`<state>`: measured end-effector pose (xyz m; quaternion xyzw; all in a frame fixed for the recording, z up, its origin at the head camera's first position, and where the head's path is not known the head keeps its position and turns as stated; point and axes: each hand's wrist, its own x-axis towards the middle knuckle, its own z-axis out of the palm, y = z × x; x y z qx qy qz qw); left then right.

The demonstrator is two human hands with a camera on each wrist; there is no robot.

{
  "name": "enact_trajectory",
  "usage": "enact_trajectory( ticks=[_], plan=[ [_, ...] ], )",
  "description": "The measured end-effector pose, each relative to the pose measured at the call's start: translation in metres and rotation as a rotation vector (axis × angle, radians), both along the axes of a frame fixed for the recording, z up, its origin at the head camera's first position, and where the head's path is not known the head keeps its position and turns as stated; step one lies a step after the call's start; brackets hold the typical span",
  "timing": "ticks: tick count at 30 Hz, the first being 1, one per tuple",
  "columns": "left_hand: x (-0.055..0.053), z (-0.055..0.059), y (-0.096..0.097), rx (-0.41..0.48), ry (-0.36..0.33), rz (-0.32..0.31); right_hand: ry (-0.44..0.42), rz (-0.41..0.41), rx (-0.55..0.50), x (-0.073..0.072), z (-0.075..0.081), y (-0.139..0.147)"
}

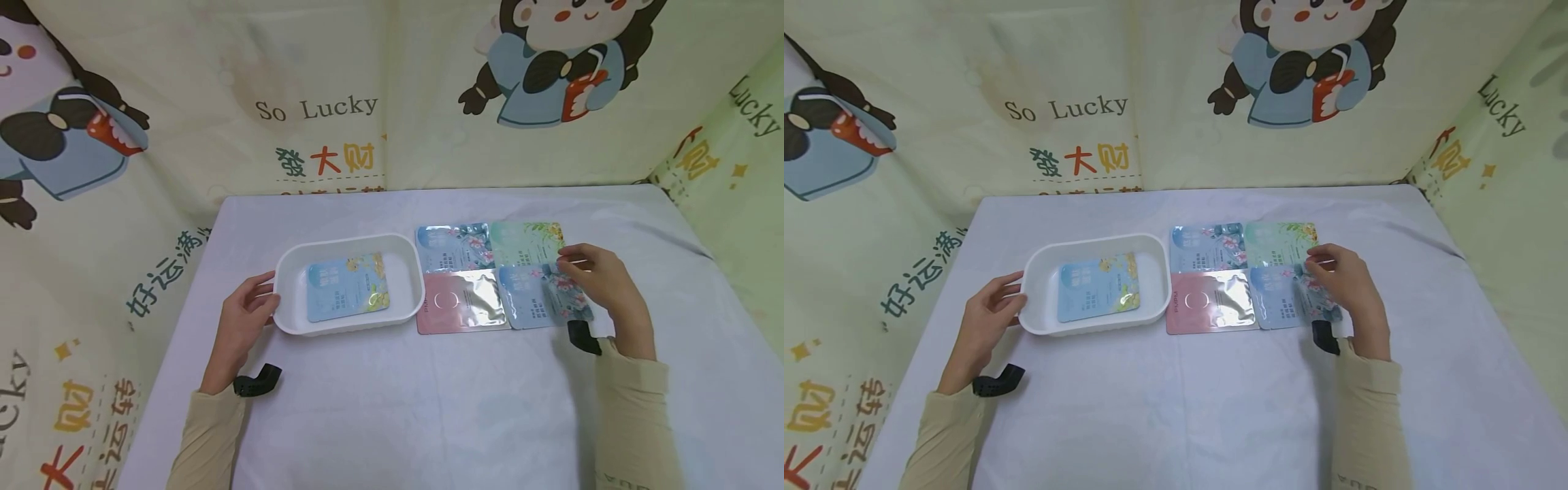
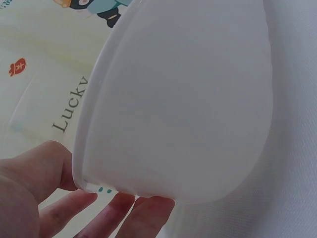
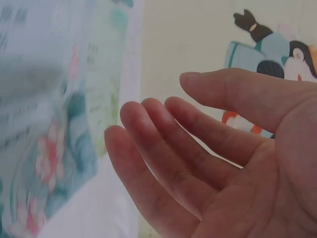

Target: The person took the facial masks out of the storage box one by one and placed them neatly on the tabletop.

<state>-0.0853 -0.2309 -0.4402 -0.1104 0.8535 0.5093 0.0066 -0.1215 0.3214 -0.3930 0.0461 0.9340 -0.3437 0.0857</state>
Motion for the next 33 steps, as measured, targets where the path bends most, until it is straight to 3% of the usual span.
enact_trajectory(
  ticks=[12, 27, 33],
  plan=[
    [0.000, 0.000, -0.001, 0.002, 0.006, -0.009, 0.028, 0.093, -0.044, -0.008, 0.006, -0.040],
    [0.001, 0.000, -0.002, 0.019, 0.007, -0.017, 0.037, 0.197, -0.124, -0.019, -0.003, -0.086],
    [0.000, 0.000, -0.002, 0.016, 0.008, -0.018, 0.057, 0.214, -0.145, -0.022, 0.001, -0.109]
  ],
)
